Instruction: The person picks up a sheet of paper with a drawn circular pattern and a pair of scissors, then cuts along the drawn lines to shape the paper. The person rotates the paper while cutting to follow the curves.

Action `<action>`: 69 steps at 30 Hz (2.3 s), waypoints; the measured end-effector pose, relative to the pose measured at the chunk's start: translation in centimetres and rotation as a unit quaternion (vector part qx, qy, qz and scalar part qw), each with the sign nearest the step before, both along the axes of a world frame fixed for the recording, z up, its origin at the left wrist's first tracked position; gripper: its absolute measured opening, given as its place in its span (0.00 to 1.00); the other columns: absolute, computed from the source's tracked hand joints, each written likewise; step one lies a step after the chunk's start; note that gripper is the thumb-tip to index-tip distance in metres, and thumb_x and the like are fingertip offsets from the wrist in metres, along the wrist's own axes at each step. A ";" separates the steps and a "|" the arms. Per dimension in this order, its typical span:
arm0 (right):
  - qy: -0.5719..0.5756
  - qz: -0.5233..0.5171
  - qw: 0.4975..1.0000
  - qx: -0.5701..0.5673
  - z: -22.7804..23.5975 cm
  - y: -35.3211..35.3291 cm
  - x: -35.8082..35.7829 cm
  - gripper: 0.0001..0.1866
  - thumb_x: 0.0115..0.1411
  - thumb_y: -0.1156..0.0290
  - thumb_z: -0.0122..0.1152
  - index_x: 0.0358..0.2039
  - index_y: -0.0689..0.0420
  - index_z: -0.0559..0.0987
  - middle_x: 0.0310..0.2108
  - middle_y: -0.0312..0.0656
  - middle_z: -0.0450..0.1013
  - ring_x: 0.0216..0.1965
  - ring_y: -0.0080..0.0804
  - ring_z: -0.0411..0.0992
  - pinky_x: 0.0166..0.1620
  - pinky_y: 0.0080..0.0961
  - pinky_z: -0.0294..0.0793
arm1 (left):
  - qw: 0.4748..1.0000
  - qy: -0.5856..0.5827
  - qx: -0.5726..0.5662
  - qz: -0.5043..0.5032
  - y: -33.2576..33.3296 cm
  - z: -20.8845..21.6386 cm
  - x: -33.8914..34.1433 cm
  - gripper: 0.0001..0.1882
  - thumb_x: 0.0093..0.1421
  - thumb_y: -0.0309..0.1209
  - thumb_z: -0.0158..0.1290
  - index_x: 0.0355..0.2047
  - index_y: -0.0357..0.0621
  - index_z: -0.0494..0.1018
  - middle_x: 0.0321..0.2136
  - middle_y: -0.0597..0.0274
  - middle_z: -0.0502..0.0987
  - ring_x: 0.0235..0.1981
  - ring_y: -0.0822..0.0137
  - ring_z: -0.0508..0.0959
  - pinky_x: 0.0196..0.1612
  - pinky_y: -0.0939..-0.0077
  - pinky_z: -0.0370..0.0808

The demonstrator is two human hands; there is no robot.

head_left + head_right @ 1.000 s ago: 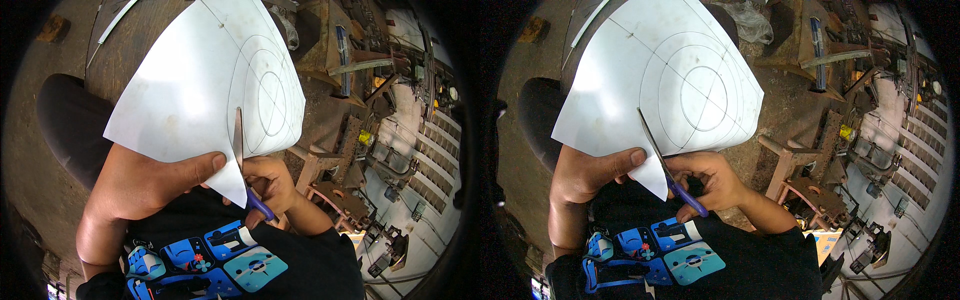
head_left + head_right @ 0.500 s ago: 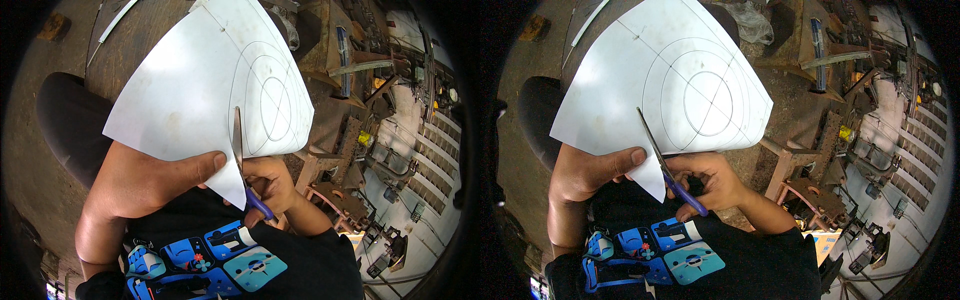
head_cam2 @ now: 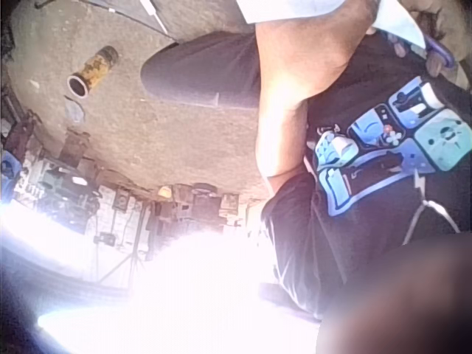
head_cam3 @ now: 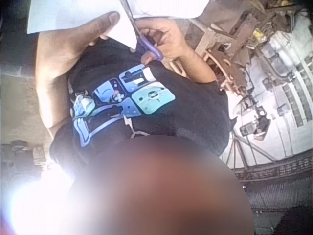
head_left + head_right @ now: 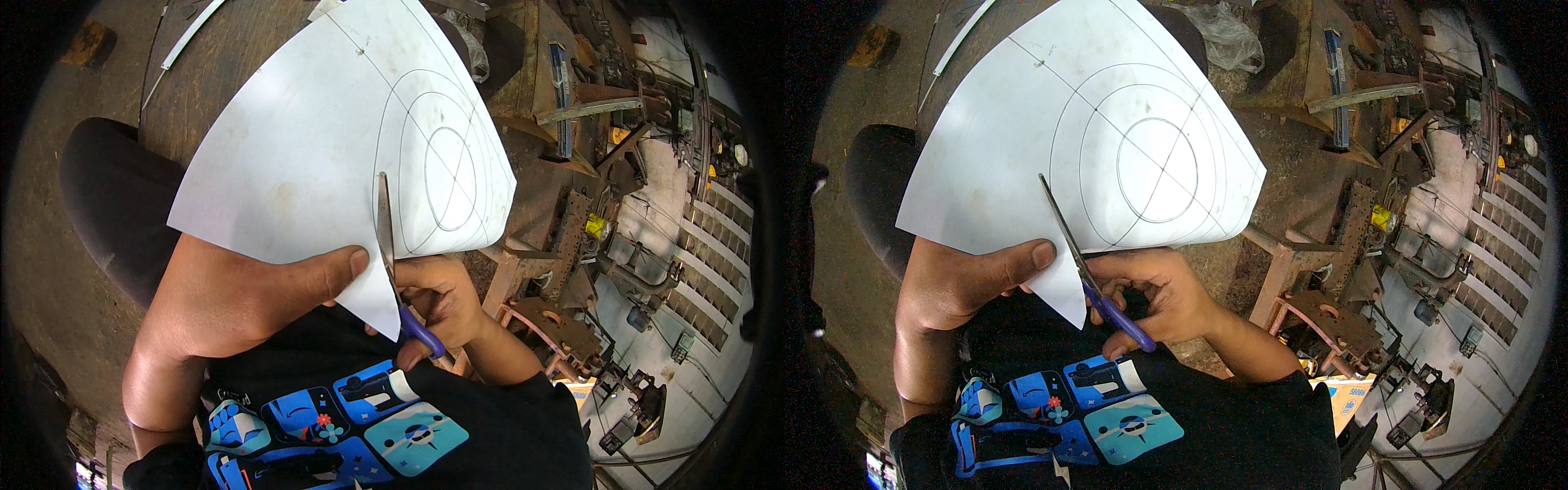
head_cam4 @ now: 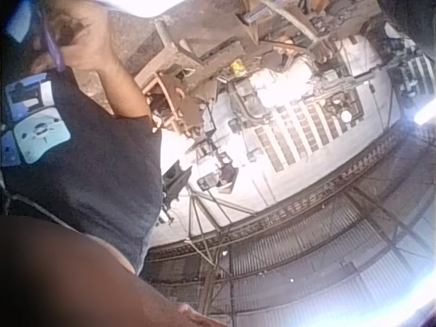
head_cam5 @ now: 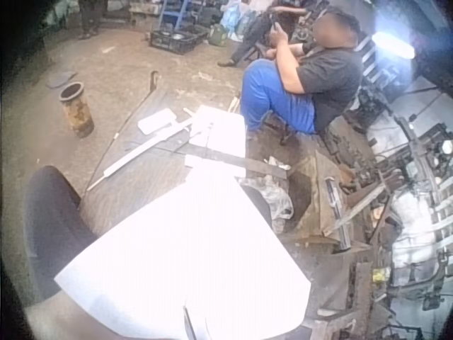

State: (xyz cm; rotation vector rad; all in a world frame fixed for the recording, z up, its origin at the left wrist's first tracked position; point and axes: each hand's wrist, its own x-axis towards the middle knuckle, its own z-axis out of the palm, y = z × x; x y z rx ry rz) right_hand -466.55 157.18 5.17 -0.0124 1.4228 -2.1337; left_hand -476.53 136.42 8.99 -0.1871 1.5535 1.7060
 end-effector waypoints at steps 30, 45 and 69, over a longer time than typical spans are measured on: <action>0.011 -0.012 1.000 0.003 -0.5 -0.2 0.3 0.40 0.35 0.76 0.75 0.50 0.68 0.66 0.31 0.42 0.73 0.28 0.20 0.67 0.32 0.16 0.68 | 0.998 0.064 -0.016 -0.005 0.0 -0.3 0.2 0.21 0.44 0.24 0.63 0.37 0.32 0.68 0.25 0.56 0.75 0.22 0.70 0.75 0.21 0.80 0.72; 0.003 -0.021 1.000 0.002 -0.4 -0.1 0.4 0.39 0.33 0.77 0.75 0.48 0.67 0.68 0.29 0.40 0.72 0.27 0.19 0.67 0.30 0.15 0.66 | 0.992 0.124 -0.006 -0.010 0.6 -0.6 0.8 0.17 0.46 0.24 0.62 0.35 0.32 0.70 0.25 0.58 0.75 0.24 0.69 0.76 0.24 0.78 0.73; -0.005 -0.027 0.999 -0.018 -0.6 -0.3 0.6 0.37 0.35 0.77 0.74 0.48 0.67 0.68 0.33 0.43 0.72 0.32 0.22 0.71 0.30 0.16 0.68 | 0.999 0.029 -0.020 -0.020 0.6 -0.3 1.2 0.16 0.45 0.26 0.63 0.32 0.33 0.70 0.23 0.58 0.75 0.21 0.71 0.74 0.20 0.82 0.70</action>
